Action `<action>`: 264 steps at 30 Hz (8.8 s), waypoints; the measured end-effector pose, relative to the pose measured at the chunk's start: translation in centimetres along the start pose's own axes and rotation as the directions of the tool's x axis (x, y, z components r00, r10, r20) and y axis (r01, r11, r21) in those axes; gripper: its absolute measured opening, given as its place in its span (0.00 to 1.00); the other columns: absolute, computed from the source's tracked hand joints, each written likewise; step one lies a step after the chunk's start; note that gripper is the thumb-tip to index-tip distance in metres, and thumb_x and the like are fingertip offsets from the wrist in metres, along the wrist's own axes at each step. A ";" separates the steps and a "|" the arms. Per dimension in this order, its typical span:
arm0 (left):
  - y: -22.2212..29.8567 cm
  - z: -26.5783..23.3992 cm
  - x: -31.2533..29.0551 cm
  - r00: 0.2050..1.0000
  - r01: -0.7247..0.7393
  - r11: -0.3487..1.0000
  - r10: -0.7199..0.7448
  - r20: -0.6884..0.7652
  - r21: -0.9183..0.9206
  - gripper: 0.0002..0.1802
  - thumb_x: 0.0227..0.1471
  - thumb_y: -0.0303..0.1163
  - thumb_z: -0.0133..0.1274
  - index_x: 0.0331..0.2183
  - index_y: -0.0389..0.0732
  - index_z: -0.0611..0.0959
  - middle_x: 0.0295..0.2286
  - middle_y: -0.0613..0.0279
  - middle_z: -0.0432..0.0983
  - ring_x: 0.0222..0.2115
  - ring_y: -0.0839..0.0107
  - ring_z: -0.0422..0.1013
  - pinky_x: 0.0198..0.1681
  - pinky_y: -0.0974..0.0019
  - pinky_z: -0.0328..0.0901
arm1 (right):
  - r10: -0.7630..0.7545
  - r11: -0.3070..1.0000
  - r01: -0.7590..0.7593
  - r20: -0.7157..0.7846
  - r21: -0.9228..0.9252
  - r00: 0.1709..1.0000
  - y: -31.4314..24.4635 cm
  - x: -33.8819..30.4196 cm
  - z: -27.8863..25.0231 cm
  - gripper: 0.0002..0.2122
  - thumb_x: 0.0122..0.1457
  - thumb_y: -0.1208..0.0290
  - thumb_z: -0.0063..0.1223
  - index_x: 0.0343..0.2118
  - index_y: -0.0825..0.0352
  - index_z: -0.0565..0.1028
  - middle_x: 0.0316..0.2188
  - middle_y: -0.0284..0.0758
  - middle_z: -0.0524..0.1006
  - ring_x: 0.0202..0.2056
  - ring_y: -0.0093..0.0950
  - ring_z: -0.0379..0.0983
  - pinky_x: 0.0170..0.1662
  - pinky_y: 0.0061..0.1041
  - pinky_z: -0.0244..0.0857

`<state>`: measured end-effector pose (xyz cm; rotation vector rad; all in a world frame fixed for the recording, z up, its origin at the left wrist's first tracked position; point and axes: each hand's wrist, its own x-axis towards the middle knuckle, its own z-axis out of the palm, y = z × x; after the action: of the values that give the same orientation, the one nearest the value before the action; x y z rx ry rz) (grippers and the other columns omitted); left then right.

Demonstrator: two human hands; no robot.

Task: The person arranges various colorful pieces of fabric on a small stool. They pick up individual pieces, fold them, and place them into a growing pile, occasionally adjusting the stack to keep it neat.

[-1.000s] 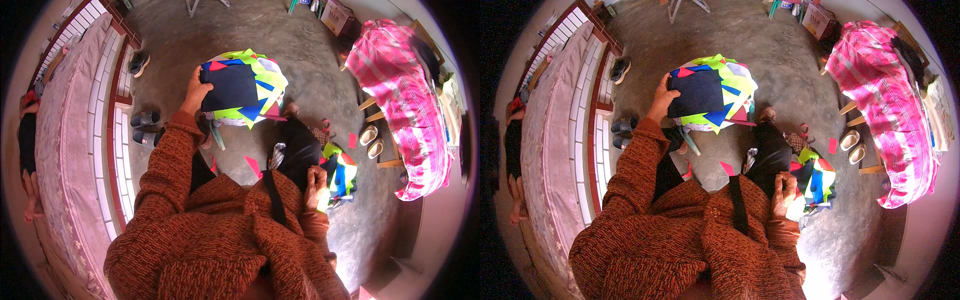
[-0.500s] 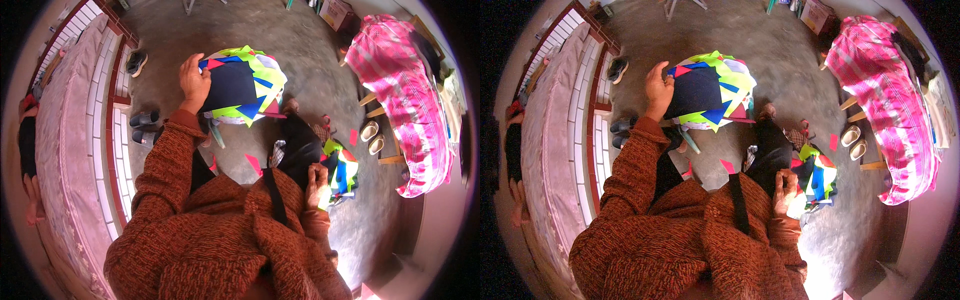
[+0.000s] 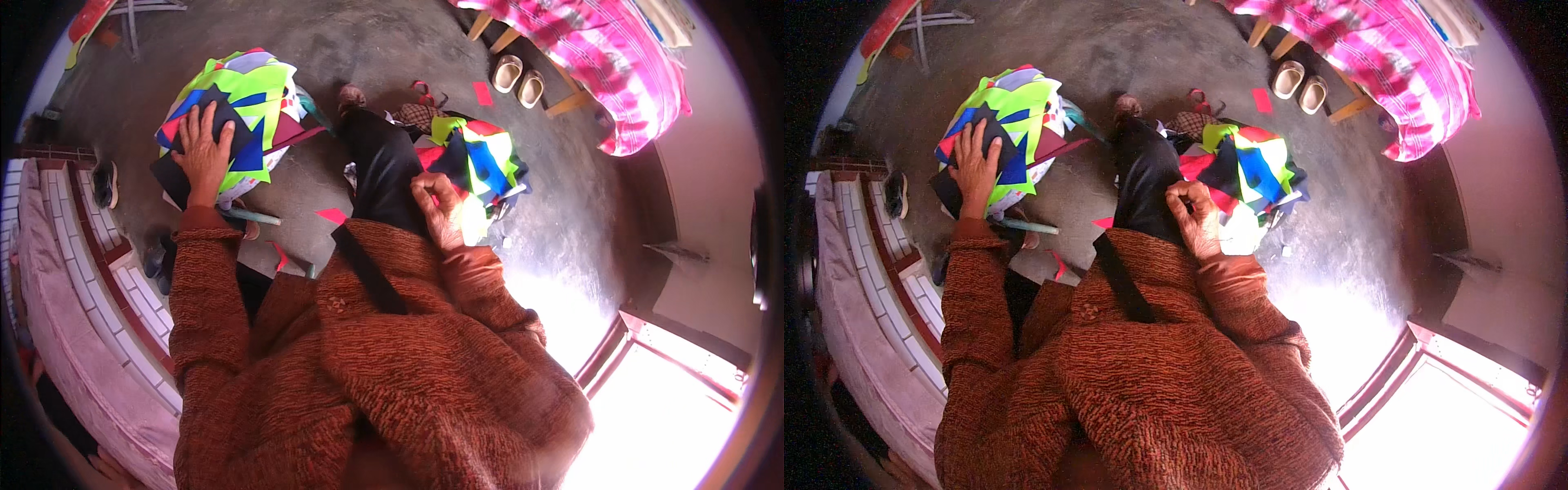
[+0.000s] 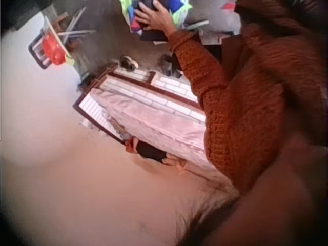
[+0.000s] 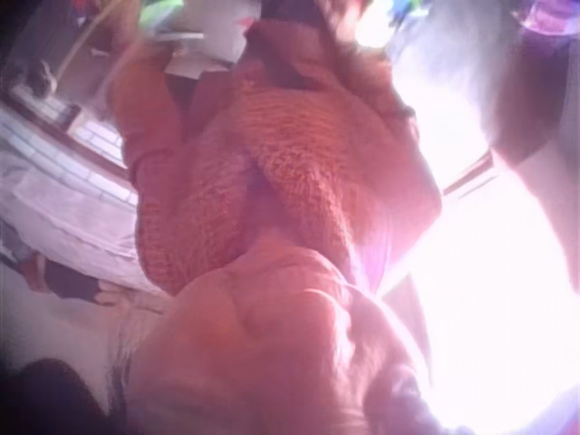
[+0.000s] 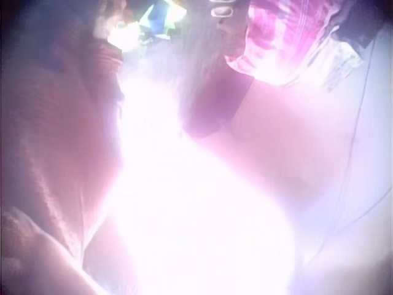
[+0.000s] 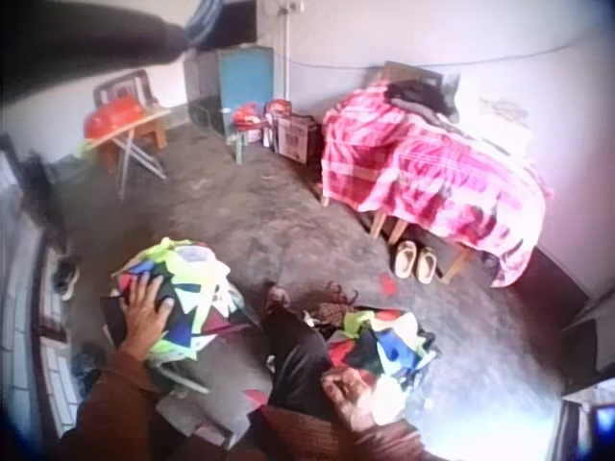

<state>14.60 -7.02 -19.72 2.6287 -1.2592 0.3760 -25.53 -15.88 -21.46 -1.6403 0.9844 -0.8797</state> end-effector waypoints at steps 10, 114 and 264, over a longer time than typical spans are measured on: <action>-0.4 0.5 0.0 1.000 -0.008 1.000 0.008 -0.004 0.009 0.31 0.52 0.58 0.40 0.56 0.62 0.62 0.59 0.65 0.50 0.60 0.56 0.45 0.51 0.28 0.44 | 0.116 0.920 -0.219 -0.307 -0.325 0.945 9.7 0.3 -6.9 0.10 0.51 0.71 0.56 0.37 0.65 0.74 0.32 0.37 0.75 0.35 0.32 0.72 0.41 0.26 0.64; 1.0 -1.4 -0.7 0.993 0.017 0.990 -0.033 -0.109 -0.140 0.29 0.49 0.54 0.47 0.53 0.56 0.68 0.57 0.61 0.54 0.59 0.55 0.48 0.52 0.28 0.41 | -0.063 0.958 0.048 0.044 0.283 0.997 -5.7 17.1 -5.5 0.15 0.59 0.68 0.46 0.46 0.70 0.70 0.37 0.30 0.74 0.38 0.23 0.69 0.43 0.21 0.61; 0.9 -1.3 -0.7 0.990 0.017 0.997 -0.027 -0.140 -0.074 0.27 0.50 0.51 0.47 0.52 0.57 0.69 0.56 0.62 0.56 0.58 0.57 0.50 0.53 0.32 0.44 | 0.105 0.990 -0.104 -0.003 0.093 0.994 5.0 17.3 -8.5 0.04 0.51 0.80 0.53 0.30 0.71 0.75 0.24 0.30 0.72 0.27 0.22 0.69 0.32 0.22 0.66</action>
<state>13.31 -6.65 -18.70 2.5055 -1.1757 0.4932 -27.04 -35.68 -22.61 -1.4947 1.0110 -0.8488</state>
